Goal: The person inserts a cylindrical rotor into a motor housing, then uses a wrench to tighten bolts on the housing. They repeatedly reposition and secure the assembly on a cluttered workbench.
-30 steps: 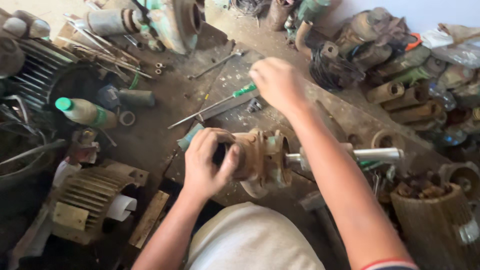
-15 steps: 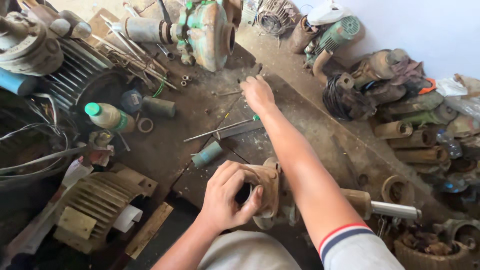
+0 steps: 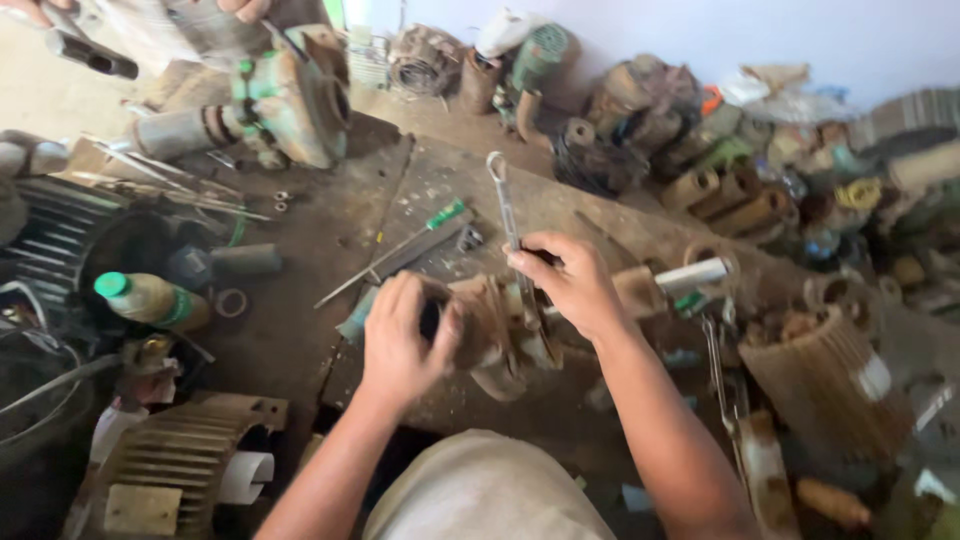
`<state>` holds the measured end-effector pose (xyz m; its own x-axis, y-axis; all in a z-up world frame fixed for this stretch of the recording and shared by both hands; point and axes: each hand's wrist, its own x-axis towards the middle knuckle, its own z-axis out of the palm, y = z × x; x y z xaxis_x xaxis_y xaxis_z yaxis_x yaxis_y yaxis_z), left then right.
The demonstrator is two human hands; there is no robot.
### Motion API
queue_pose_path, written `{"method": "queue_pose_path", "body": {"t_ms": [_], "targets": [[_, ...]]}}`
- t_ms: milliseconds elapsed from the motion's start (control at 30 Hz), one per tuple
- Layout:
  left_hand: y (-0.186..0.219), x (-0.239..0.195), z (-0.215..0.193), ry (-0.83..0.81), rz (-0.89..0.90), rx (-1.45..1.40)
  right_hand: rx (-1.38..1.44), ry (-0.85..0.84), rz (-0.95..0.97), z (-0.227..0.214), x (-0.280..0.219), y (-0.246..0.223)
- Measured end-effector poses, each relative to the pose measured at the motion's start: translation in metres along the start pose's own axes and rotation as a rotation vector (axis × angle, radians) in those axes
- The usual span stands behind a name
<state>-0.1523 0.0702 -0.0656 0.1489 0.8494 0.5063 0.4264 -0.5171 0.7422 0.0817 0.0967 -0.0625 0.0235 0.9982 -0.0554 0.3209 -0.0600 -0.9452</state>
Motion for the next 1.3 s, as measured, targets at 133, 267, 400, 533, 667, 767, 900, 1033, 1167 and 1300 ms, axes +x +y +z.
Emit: {"method": "queue_pose_path", "body": {"t_ms": [133,267,400,533,667,767,900,1033,1167,1300], "targets": [[0.0,0.007,-0.005,-0.111,-0.014,0.109,-0.042,0.301,-0.052,-0.013,-0.077,0.017],[0.002,0.009,0.002,-0.24,-0.112,0.204,0.477,0.188,-0.229,-0.022,-0.149,0.043],[0.005,0.012,0.01,-0.229,-0.114,0.283,0.855,-0.017,0.027,-0.023,-0.193,0.067],[0.001,0.013,0.01,-0.229,-0.166,0.281,0.55,0.069,0.224,-0.007,-0.217,0.095],[0.0,0.023,0.017,-0.293,-0.26,0.37,0.355,-0.029,0.347,0.005,-0.214,0.123],[0.001,0.018,0.023,-0.211,-0.3,0.384,0.576,0.05,0.484,0.013,-0.203,0.151],[0.002,0.013,0.024,-0.167,-0.308,0.385,0.584,-0.033,0.428,0.015,-0.179,0.192],[0.004,0.012,0.025,-0.134,-0.308,0.383,0.449,-0.076,0.365,0.005,-0.147,0.215],[0.002,0.006,0.025,-0.09,-0.332,0.35,0.351,-0.209,0.241,0.003,-0.154,0.197],[0.004,0.005,0.029,-0.053,-0.275,0.394,0.973,-0.202,0.609,0.03,-0.183,0.135]]}}
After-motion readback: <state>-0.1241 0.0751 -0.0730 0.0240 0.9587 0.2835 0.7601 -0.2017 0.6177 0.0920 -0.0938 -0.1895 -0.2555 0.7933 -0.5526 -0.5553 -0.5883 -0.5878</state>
